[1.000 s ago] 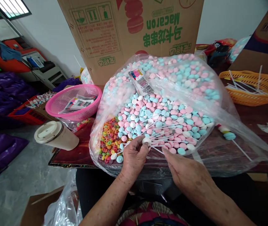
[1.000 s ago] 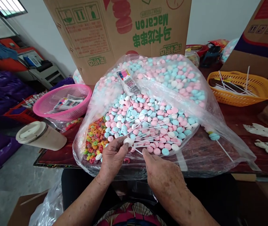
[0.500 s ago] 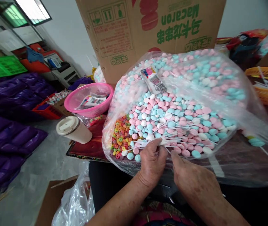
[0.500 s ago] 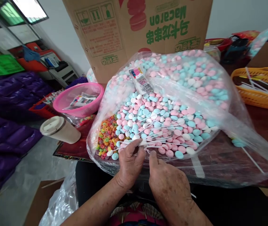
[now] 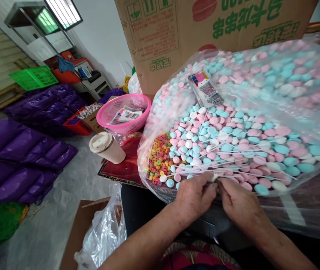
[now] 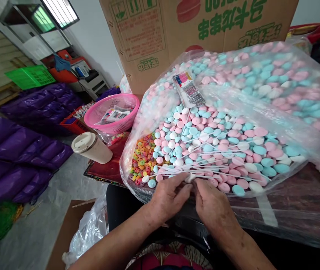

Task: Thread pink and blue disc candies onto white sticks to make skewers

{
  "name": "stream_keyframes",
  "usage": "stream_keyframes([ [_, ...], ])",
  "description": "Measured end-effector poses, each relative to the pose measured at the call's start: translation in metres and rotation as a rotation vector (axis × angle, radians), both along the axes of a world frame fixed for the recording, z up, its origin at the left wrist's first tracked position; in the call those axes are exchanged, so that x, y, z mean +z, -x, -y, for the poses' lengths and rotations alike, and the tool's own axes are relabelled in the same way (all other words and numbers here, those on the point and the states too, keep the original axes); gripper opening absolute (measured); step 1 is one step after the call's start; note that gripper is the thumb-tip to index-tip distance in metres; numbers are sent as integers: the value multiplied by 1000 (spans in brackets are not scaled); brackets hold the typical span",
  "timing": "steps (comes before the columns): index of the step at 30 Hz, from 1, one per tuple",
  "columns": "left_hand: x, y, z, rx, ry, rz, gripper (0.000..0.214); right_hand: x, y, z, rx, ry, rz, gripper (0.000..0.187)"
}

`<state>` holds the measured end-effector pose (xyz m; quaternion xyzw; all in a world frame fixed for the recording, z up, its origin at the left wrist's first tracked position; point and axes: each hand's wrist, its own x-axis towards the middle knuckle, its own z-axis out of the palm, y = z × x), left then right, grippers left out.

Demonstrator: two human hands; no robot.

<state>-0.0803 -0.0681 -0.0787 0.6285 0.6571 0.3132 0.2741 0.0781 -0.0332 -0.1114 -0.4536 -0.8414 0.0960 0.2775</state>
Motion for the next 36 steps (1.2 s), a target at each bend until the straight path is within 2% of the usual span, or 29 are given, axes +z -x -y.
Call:
stream_keyframes([
  [1,4,16,2,40,11,-74,42,1,-1,-2,6,15,-48,26],
  [2,7,33,3,175,26,-143,46,2,-3,-4,17,45,-81,26],
  [3,10,51,3,262,54,-222,43,4,-5,-5,28,89,-98,26],
  [4,12,68,1,294,87,-334,38,5,-7,-4,53,140,-104,26],
  [7,10,102,-8,238,169,-610,28,8,-4,3,175,229,-119,25],
  [9,6,109,-12,197,163,-639,24,9,3,10,201,195,-135,24],
  [11,2,104,-12,218,86,-507,20,9,9,16,189,136,-137,24],
  [13,-1,91,-9,293,9,-199,16,10,14,20,193,95,-118,25],
  [16,-5,64,-1,387,13,356,16,11,19,23,194,86,-53,27],
  [18,-7,47,4,412,25,533,17,11,20,24,171,81,9,29],
  [21,-9,29,10,431,-15,455,15,12,18,26,109,50,129,26],
  [25,-13,19,13,421,-43,300,15,13,9,30,84,62,317,21],
  [32,-18,6,15,404,-197,75,19,25,6,35,67,154,530,29],
  [34,-19,7,14,415,-181,89,19,30,8,35,73,188,554,29],
  [36,-19,10,10,467,-95,245,17,34,10,34,82,205,549,29],
])
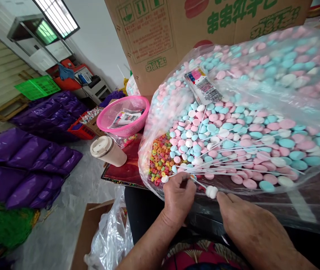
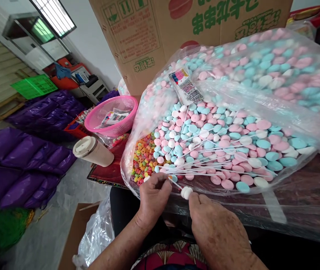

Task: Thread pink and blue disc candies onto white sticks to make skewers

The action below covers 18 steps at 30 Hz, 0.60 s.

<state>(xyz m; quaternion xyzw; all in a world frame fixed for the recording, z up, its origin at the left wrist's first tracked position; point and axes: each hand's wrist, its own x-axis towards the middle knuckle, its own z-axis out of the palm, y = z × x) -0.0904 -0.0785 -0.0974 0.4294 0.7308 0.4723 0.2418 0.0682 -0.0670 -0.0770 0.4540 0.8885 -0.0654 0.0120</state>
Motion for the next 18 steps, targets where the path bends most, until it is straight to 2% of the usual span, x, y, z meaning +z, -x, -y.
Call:
stream_keyframes([
  [3,1,7,-6,57,64,344,14,6,4,-1,-37,54,15,30],
  [4,1,8,-7,63,73,410,14,7,5,0,-49,77,18,29],
  [6,0,5,-6,48,85,419,12,7,9,1,-64,94,6,26],
  [8,-1,-2,0,-8,64,294,11,3,13,1,-74,59,-20,24],
  [10,0,-8,7,-140,11,135,16,-5,13,-2,-86,1,-77,23],
  [12,4,-6,11,-274,-22,34,21,-15,9,-9,-92,-46,-218,23],
  [13,7,0,11,-281,-16,-5,24,-19,6,-14,-95,-64,-319,23],
  [14,10,10,9,-236,1,-52,26,-23,2,-18,-98,-74,-425,24],
  [16,18,36,1,-55,71,-212,28,-28,-4,-24,-92,-59,-600,26],
  [17,20,50,-3,-15,129,-322,26,-29,-6,-24,-76,-34,-650,27],
  [18,22,63,-8,-29,209,-423,22,-30,-6,-24,-58,-10,-677,27],
])
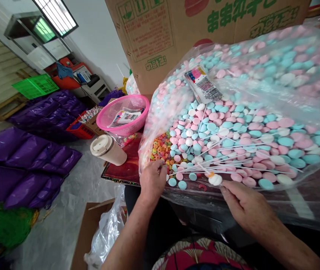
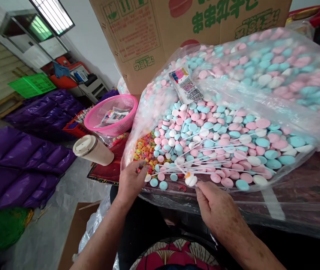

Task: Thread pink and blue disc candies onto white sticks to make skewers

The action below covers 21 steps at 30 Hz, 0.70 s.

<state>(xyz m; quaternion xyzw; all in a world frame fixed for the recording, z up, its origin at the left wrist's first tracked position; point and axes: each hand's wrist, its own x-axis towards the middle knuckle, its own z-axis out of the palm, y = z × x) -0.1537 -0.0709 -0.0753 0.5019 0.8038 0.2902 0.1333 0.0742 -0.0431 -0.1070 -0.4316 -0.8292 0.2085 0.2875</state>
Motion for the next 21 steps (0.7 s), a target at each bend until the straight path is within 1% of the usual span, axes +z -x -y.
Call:
stream_keyframes([
  [2,0,20,-7,-37,122,-88,15,0,2,4,40,3,-23,26],
  [3,0,26,-9,-47,129,-61,14,0,4,7,44,-13,-28,26],
  [4,-1,29,-9,-34,90,22,13,0,7,10,39,-35,-28,25],
  [5,-1,29,-9,-5,20,157,12,1,9,12,33,-55,-27,25],
  [6,-1,26,-8,25,-53,333,12,2,11,14,41,-67,-20,25],
  [8,3,15,-4,66,-142,745,20,4,14,16,67,-68,11,26],
  [9,5,8,-3,64,-142,930,25,6,15,17,77,-66,35,27],
  [10,7,0,-1,51,-125,1074,27,7,16,18,79,-68,63,28],
  [11,9,-8,0,32,-110,1171,28,8,18,18,71,-73,96,30],
  [12,10,-15,1,20,-106,1223,28,9,19,19,59,-80,129,31],
  [14,10,-27,1,19,-124,1240,27,11,20,20,34,-87,186,31],
  [17,4,-36,-1,58,-136,1274,31,11,19,23,14,-103,197,31],
  [21,-3,-41,-6,85,-47,1493,36,11,14,24,-3,-126,145,31],
])
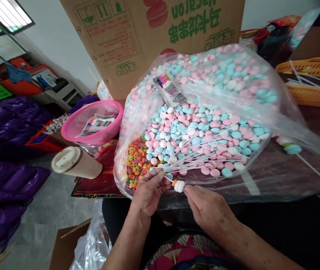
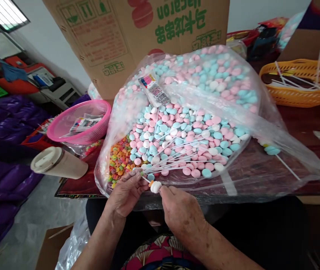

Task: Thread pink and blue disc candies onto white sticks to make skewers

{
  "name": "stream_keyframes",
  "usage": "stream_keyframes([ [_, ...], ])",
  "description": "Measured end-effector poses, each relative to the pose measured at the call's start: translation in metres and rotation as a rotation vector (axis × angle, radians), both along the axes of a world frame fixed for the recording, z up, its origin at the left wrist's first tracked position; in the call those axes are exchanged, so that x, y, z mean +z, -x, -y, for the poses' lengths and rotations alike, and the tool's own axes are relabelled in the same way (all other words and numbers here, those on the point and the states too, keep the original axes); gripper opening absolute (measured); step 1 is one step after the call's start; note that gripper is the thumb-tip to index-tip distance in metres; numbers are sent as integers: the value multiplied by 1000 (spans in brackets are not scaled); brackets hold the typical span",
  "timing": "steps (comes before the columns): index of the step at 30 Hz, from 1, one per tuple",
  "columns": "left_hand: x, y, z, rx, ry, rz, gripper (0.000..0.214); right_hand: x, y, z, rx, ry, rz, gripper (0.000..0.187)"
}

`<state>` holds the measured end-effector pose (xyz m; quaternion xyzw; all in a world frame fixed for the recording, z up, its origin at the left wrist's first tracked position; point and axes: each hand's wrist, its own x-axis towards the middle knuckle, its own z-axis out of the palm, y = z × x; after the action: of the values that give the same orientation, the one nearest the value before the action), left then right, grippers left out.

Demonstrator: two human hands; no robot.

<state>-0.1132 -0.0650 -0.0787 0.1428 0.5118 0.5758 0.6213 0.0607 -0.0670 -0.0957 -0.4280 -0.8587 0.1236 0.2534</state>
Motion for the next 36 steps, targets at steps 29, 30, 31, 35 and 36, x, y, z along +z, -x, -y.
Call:
stream_keyframes([
  [29,-24,-114,-58,-1013,-778,-1681,20,-16,-101,-62,-353,436,-133,13],
  [30,-25,-112,-58,-997,-766,-1620,19,-16,-101,-64,-363,441,-152,15],
  [31,-24,-110,-58,-943,-717,-1523,18,-15,-102,-65,-375,459,-184,15],
  [35,-12,-102,-59,-505,-332,-731,13,-3,-103,-61,-325,706,-561,18],
  [36,-7,-101,-58,-434,-241,-512,17,2,-100,-59,-294,773,-694,22],
])
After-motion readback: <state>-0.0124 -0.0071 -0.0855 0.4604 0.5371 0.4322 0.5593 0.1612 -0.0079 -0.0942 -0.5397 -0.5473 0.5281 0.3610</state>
